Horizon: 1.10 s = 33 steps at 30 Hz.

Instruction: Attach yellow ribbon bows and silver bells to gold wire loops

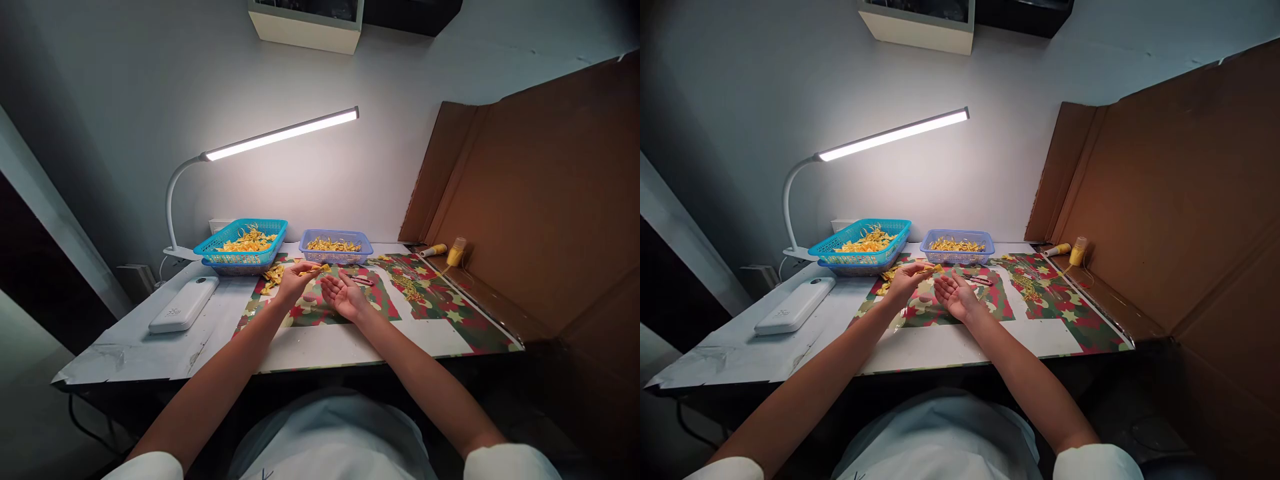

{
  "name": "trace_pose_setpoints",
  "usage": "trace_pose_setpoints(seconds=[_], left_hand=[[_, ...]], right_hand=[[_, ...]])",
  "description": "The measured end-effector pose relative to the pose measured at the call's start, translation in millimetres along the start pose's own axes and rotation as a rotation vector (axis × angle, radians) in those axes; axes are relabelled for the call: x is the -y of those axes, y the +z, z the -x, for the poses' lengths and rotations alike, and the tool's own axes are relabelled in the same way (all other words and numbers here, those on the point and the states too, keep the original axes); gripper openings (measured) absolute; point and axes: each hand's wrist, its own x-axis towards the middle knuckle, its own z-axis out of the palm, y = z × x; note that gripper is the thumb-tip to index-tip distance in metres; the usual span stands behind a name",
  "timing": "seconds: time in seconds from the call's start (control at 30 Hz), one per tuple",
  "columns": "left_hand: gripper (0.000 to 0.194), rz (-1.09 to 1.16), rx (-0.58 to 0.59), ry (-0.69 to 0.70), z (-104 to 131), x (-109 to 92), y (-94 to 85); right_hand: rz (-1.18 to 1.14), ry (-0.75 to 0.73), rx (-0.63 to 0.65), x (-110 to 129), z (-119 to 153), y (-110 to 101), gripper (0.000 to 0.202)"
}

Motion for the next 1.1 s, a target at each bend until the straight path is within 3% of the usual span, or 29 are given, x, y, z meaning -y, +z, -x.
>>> trace_pose_setpoints(seconds=[0.1, 0.2, 0.37, 0.63, 0.8, 1.1], left_hand=[[0.023, -0.018, 0.017, 0.019, -0.6, 3.5, -0.9], [0.023, -0.038, 0.04, 0.034, -0.3, 5.7, -1.4], [0.025, -0.056, 0.072, 0.045, 0.7, 7.6, -1.0], [0.025, -0.085, 0.033, 0.035, -0.8, 11.6, -1.4], [0.025, -0.107, -0.027, 0.012, -1.4, 12.5, -2.0], [0.029, -0.077, -0.063, -0.004, -2.5, 16.0, 0.1]], right_hand=[[0.018, 0.099, 0.009, 0.9, 1.2, 1.4, 0.044], [0.014, 0.111, 0.002, -0.3, -1.0, 2.7, 0.042], [-0.037, 0.009, -0.072, -5.4, -10.8, 3.6, 0.021], [-0.128, -0.136, -0.13, 1.4, -15.0, -2.8, 0.026], [-0.131, -0.209, -0.069, -0.3, -9.4, 0.7, 0.016], [-0.021, -0.195, 0.095, -11.1, -1.6, 7.8, 0.027]])
